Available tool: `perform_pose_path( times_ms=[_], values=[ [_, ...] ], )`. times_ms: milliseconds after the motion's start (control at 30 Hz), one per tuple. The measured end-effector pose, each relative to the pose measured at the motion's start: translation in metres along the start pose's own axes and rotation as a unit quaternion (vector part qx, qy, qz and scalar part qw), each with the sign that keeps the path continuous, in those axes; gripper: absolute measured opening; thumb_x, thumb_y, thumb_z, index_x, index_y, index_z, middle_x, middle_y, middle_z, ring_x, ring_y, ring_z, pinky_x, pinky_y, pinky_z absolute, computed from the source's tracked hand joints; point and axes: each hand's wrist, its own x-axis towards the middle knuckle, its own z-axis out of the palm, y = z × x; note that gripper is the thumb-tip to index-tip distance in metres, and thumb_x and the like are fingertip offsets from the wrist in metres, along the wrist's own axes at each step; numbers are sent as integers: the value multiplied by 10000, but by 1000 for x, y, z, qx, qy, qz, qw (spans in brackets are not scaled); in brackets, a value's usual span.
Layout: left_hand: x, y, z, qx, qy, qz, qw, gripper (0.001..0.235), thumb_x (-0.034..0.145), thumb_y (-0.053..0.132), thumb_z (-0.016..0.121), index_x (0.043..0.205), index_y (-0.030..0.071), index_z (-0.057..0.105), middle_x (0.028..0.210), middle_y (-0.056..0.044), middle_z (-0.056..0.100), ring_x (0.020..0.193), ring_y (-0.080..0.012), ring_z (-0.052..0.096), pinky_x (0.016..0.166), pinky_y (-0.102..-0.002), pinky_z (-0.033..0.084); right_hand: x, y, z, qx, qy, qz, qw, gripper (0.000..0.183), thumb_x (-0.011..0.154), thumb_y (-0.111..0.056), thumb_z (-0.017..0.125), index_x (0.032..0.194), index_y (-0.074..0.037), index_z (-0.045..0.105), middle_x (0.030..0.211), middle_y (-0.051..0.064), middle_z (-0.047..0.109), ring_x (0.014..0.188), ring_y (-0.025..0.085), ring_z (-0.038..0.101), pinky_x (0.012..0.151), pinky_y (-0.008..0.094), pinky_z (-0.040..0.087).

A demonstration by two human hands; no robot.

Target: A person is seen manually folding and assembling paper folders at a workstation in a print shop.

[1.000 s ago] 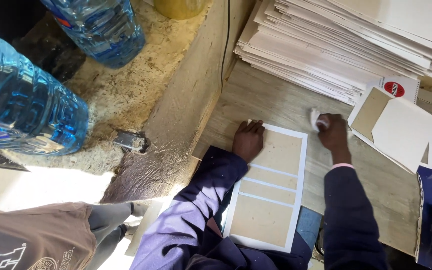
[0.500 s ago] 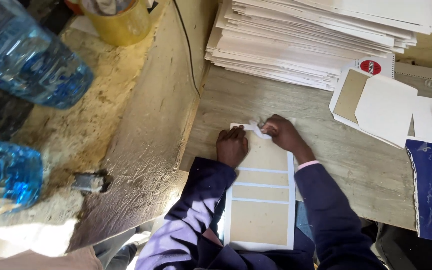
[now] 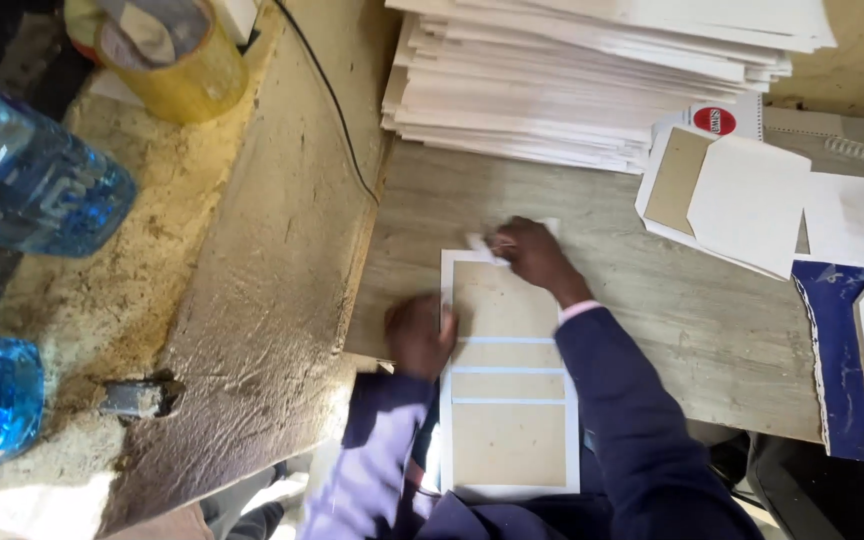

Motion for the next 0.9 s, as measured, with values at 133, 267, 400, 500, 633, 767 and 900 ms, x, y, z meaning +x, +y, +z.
perform_pose_path(
  times_ms=[133, 267, 400, 500, 633, 767, 900],
  values=[
    [-15, 40, -99, -38, -165, -378, 910, 292, 935, 420, 641, 723, 225, 696, 655, 27, 696, 640, -189, 697, 681, -302, 523, -109, 95, -31, -78, 180, 31, 980, 110, 912, -32, 721, 969, -118, 757, 930, 121, 732, 913, 408, 676, 833, 513, 508],
    [-106, 21, -79, -437, -264, -584, 631, 400, 1034, 310, 607, 1286, 61, 793, 1082, -83, 809, 1032, -178, 755, 894, -341, 619, -217, 107, -57, -179, 241, 209, 931, 59, 952, -98, 714, 902, -105, 744, 970, 108, 736, 1044, 375, 650, 835, 524, 457],
    [-74, 37, -52, -539, -229, -620, 522, 474, 1016, 463, 654, 1291, 77, 648, 705, -108, 748, 599, -210, 782, 547, -338, 683, -256, 93, -40, -180, 266, 224, 920, 52, 1039, -267, 771, 1082, -245, 753, 1125, 45, 651, 1064, 421, 663, 911, 625, 524],
    [-34, 39, -19, -542, -278, -544, 577, 460, 949, 388, 840, 1116, -13, 691, 676, -143, 690, 488, -241, 711, 377, -342, 607, -263, 84, -37, -162, 285, 219, 919, 44, 1040, -244, 772, 1071, -257, 745, 1129, 37, 646, 1080, 429, 662, 914, 617, 521],
    [113, 79, -80, -494, -282, -361, 739, 282, 919, 235, 861, 1120, 71, 751, 785, -47, 742, 723, -132, 687, 637, -282, 597, -254, 85, -40, -147, 294, 217, 919, 44, 1031, -233, 758, 1069, -226, 737, 1118, 46, 644, 1067, 420, 667, 917, 629, 513],
    [230, 160, -202, -58, -424, -37, 903, 731, 1013, 437, 651, 1652, 160, 430, 1021, -251, 807, 1031, -503, 763, 866, -654, 592, -257, 77, -40, -138, 299, 226, 917, 90, 1009, -215, 769, 1093, -194, 746, 1134, 77, 654, 1094, 449, 655, 944, 632, 481],
    [179, 161, -119, 33, -397, 90, 913, 697, 1016, 345, 679, 1652, 217, 424, 935, -160, 822, 889, -376, 815, 770, -570, 648, -255, 72, -45, -85, 300, 247, 917, 69, 1030, -158, 729, 1096, -177, 725, 1121, 65, 666, 1090, 413, 642, 982, 602, 448]
  ],
)
